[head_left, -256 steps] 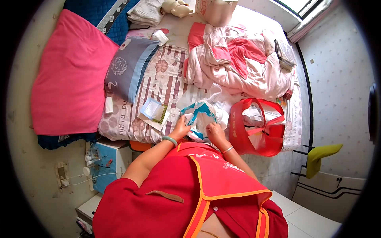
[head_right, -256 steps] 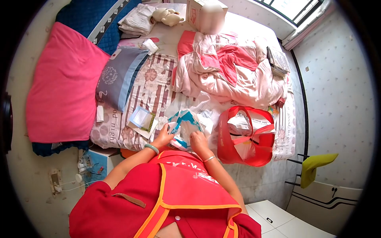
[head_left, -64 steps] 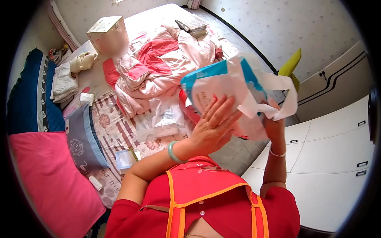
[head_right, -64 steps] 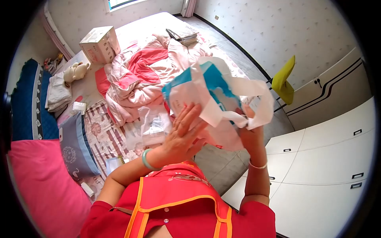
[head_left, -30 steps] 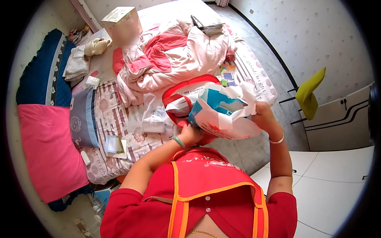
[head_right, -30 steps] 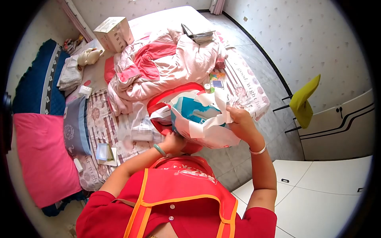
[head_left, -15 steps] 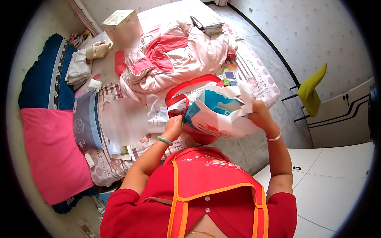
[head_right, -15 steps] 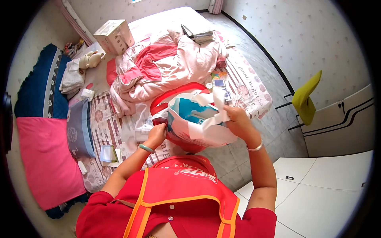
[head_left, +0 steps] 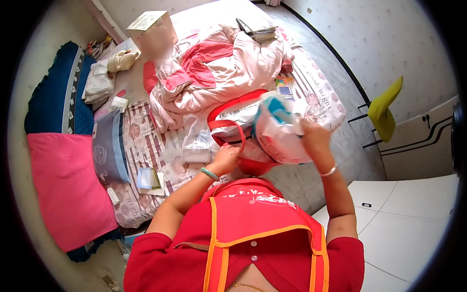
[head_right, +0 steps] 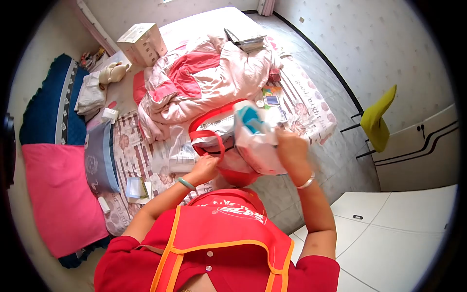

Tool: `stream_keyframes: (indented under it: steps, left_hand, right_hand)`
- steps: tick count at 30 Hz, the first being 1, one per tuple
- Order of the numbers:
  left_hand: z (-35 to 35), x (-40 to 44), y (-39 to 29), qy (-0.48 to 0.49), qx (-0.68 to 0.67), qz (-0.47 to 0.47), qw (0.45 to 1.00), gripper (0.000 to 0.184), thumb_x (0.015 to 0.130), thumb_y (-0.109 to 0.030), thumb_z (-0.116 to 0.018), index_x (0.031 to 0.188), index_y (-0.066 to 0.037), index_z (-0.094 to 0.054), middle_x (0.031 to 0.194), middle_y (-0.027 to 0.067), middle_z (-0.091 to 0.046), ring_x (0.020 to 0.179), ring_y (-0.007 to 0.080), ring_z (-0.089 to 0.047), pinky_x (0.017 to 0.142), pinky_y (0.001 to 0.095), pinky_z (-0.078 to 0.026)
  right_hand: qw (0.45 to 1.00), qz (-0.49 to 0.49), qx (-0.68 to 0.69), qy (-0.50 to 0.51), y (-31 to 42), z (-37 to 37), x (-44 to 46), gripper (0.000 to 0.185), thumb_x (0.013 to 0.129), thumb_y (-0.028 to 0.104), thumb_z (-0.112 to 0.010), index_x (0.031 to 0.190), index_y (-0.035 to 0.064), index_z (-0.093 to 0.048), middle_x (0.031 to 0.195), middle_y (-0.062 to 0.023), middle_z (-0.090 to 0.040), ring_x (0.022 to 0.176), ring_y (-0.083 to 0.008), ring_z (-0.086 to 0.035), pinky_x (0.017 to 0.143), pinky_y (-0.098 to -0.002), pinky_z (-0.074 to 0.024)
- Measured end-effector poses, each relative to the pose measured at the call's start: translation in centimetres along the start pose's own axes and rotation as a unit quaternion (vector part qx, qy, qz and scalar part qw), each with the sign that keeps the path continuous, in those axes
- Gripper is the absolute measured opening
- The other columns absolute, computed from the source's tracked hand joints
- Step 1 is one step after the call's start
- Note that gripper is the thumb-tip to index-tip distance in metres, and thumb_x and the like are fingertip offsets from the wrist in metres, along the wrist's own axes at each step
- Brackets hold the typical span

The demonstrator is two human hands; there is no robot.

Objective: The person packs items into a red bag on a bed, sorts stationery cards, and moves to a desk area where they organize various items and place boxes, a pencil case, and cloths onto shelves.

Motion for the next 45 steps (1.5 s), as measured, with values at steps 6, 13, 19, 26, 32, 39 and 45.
stream_keyframes:
  steps: [6,13,19,26,32,39,45]
  left_hand:
    - [-5.6,0.6,1.2,0.062,-0.476,-0.013,0.877,0.042,0.087,-0.018,-0.050,0.126,-0.006,-0.038,0.124,0.0108,-0.046,0.116,0.0253,-0.044,0.101,0.0379,-0.033]
    - [-7.0,0.6,-0.1,0.157,-0.764,-0.008,0.626,0.059,0.090,-0.020,-0.051,0.140,-0.007,-0.022,0.140,0.0102,-0.030,0.128,0.0220,-0.031,0.107,0.0351,-0.026]
    - [-4.7,1.4,-2.1,0.163,-0.655,-0.039,0.737,0.048,0.087,-0.012,-0.053,0.132,-0.005,-0.036,0.128,0.0089,-0.044,0.120,0.0199,-0.038,0.104,0.0319,-0.029]
    - [-3.2,0.6,-0.9,0.047,-0.635,0.144,0.757,0.027,0.077,-0.001,-0.048,0.100,-0.009,-0.062,0.107,0.0092,-0.058,0.106,0.0204,-0.052,0.095,0.0307,-0.037]
    - [-3.5,-0.6,-3.1,0.029,-0.074,-0.182,0.980,0.016,0.071,-0.025,-0.063,0.077,-0.011,-0.068,0.080,0.0074,-0.066,0.082,0.0223,-0.060,0.080,0.0331,-0.042]
    - [-3.3,-1.8,-3.0,0.008,-0.045,-0.209,0.977,0.015,0.069,-0.012,-0.057,0.079,-0.012,-0.068,0.076,0.0069,-0.064,0.079,0.0227,-0.060,0.079,0.0346,-0.043]
    - [-3.4,-0.8,-2.0,0.042,-0.214,-0.066,0.974,0.012,0.071,-0.015,-0.064,0.080,-0.007,-0.064,0.083,0.0070,-0.064,0.078,0.0238,-0.060,0.075,0.0314,-0.045]
  right_hand:
    - [0.977,0.080,0.160,0.119,10.3,-6.0,-3.6,0.055,0.067,0.015,-0.066,0.118,0.0087,-0.049,0.090,-0.0147,-0.052,0.078,-0.0303,-0.058,0.055,-0.0420,-0.0483]
    - [0.973,0.051,0.182,0.134,10.9,-8.3,-5.4,0.043,0.070,0.014,-0.063,0.110,0.0071,-0.050,0.083,-0.0149,-0.054,0.068,-0.0315,-0.059,0.056,-0.0411,-0.0483]
    - [0.977,-0.008,0.181,0.114,11.3,-7.1,-7.0,0.013,0.067,0.005,-0.058,0.080,0.0044,-0.059,0.078,-0.0125,-0.056,0.064,-0.0306,-0.059,0.055,-0.0411,-0.0484]
    - [0.987,-0.062,0.139,0.049,7.9,-12.9,-4.6,0.010,0.072,0.007,-0.054,0.077,0.0047,-0.062,0.077,-0.0123,-0.057,0.064,-0.0307,-0.060,0.057,-0.0411,-0.0488]
    - [0.985,-0.035,0.099,0.135,9.4,-19.8,-3.3,0.014,0.072,0.009,-0.053,0.079,0.0061,-0.065,0.074,-0.0133,-0.061,0.059,-0.0311,-0.061,0.054,-0.0399,-0.0499]
    - [0.974,-0.003,0.122,0.192,10.8,-21.1,-4.7,0.066,0.072,0.011,-0.055,0.134,0.0028,-0.033,0.072,-0.0148,-0.063,0.057,-0.0319,-0.062,0.051,-0.0421,-0.0489]
    - [0.961,0.069,0.137,0.230,10.6,-26.7,-5.5,0.032,0.071,0.016,-0.058,0.099,0.0015,-0.058,0.073,-0.0185,-0.062,0.063,-0.0352,-0.063,0.056,-0.0435,-0.0498]
Point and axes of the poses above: each hand's wrist, its own x-axis towards the middle knuckle, its own z-axis out of the back of the hand, y = z × x, the point moved 10 cm from there along x, towards the middle knuckle
